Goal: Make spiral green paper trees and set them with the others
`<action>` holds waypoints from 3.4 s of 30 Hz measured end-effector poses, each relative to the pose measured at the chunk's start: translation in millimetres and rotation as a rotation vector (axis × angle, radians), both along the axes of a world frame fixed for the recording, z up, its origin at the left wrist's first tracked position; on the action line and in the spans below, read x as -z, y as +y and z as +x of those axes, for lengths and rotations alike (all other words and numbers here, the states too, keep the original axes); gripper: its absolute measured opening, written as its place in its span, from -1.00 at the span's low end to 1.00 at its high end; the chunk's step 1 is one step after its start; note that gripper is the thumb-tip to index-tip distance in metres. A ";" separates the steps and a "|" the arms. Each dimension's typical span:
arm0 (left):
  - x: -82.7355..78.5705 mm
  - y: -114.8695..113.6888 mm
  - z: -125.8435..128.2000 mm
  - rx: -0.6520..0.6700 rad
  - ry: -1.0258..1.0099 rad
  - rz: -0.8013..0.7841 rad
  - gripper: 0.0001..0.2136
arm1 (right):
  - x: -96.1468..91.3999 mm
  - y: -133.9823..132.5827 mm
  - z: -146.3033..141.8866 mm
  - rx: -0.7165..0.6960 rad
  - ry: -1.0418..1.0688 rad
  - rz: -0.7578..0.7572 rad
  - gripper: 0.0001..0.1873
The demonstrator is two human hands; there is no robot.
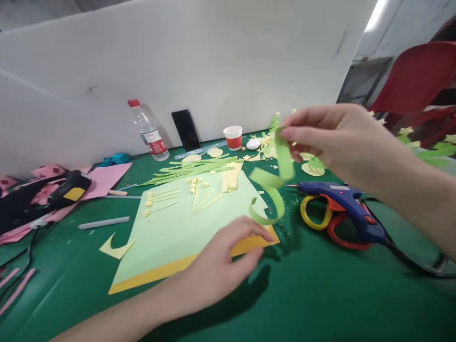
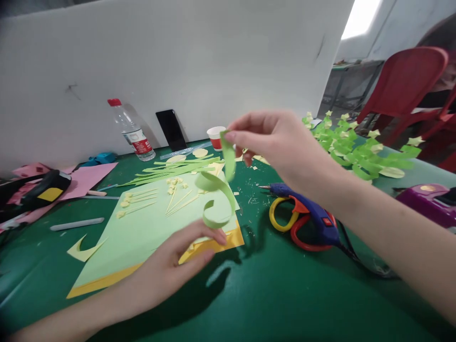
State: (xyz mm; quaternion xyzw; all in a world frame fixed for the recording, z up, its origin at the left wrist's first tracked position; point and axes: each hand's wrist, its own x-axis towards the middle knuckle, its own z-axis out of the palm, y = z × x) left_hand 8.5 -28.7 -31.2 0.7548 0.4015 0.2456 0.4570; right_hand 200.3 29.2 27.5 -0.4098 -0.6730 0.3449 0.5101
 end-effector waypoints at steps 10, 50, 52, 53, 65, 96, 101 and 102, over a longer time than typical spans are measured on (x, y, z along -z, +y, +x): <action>-17.9 9.8 -7.5 -0.308 -0.589 -0.026 -0.79 | 12.4 -26.4 -26.9 -0.305 -0.258 0.108 -0.89; -13.5 12.5 -9.3 -0.066 -0.465 -0.269 -0.77 | 21.3 -10.5 -18.2 -0.737 -0.255 0.015 -0.81; -12.9 13.4 -9.6 -0.083 -0.479 -0.273 -0.80 | 22.5 -8.4 -18.1 -0.808 -0.232 -0.029 -0.82; -12.6 13.6 -9.9 -0.080 -0.480 -0.283 -0.83 | 23.3 -7.1 -18.1 -0.837 -0.217 -0.042 -0.83; -17.6 14.7 -9.6 -0.231 -0.366 -0.114 -0.93 | 32.8 -0.4 -20.6 -0.803 -0.071 -0.174 -0.88; -37.1 37.5 -43.6 -0.504 -0.353 0.310 -0.96 | 67.0 -16.7 -47.5 -0.474 -0.962 -0.100 -0.91; -37.3 37.1 -41.6 -0.530 -0.327 0.253 -0.90 | 70.2 -19.6 -40.5 -0.472 -0.918 -0.124 -0.85; -37.5 37.4 -41.2 -0.534 -0.338 0.234 -0.91 | 67.6 -20.8 -37.7 -0.472 -0.910 -0.128 -0.86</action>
